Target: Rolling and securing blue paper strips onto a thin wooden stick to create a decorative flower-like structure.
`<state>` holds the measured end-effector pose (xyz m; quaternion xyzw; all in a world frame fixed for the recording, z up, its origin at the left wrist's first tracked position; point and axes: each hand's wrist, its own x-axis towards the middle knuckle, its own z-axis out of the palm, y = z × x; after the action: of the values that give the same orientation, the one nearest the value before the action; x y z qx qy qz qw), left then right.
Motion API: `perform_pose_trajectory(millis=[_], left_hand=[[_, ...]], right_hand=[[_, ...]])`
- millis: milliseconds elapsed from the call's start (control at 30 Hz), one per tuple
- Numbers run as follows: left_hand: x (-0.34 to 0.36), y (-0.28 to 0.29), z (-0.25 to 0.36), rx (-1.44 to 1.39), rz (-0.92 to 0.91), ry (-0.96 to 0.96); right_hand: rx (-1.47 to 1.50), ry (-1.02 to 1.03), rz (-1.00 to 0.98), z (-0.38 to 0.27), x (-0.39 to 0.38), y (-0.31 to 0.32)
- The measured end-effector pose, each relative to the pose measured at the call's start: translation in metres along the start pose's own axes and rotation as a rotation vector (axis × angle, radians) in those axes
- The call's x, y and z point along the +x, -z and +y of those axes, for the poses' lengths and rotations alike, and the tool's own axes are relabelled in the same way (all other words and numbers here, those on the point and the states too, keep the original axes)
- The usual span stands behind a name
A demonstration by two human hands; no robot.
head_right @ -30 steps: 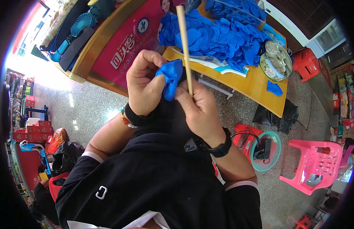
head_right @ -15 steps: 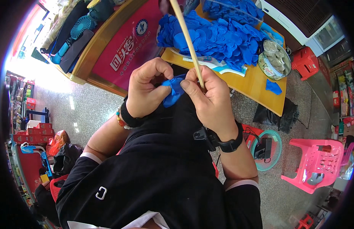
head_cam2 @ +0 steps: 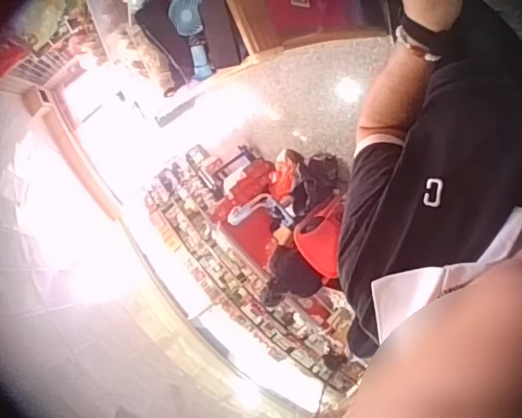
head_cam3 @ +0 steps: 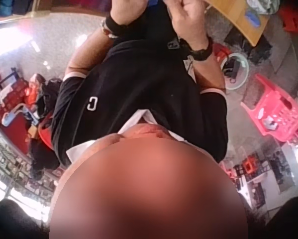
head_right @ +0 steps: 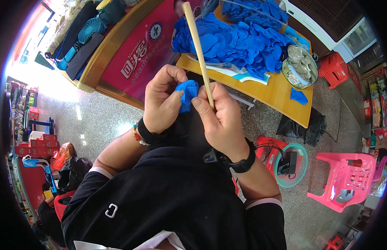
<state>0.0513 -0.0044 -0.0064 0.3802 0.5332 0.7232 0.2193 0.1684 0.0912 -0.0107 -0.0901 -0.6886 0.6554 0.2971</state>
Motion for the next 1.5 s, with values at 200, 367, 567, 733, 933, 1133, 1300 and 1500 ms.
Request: perform_pose_trajectory(millis=[200,367,567,733,933,1133,1300,1500], left_hand=[[0.003,0.006,-0.003,-0.060,-0.082,-0.033],[0.002,0.008,-0.002,-0.036,-0.158,-0.093],[0.001,0.004,-0.001,-0.072,-0.076,-0.026],[0.000,0.006,-0.001,-0.097,-0.110,0.038],[0.000,0.009,0.000,-0.045,-0.122,0.014],[0.001,0.008,0.001,-0.062,-0.152,0.032],[0.001,0.010,-0.005,-0.114,-0.079,-0.041],[0.002,0.011,-0.002,-0.067,-0.106,-0.105]], right_hand=[[0.187,-0.113,0.082,-0.011,0.001,0.005],[0.015,-0.023,0.054,-0.009,0.008,0.011],[-0.103,0.056,0.038,-0.010,0.009,0.012],[-0.072,-0.009,0.032,-0.010,0.011,0.010],[-0.041,0.034,0.100,-0.004,0.013,0.012],[0.218,-0.109,0.080,-0.012,0.009,0.013],[0.365,-0.083,0.122,-0.007,0.010,0.015],[0.142,-0.185,0.030,-0.012,0.008,0.015]])
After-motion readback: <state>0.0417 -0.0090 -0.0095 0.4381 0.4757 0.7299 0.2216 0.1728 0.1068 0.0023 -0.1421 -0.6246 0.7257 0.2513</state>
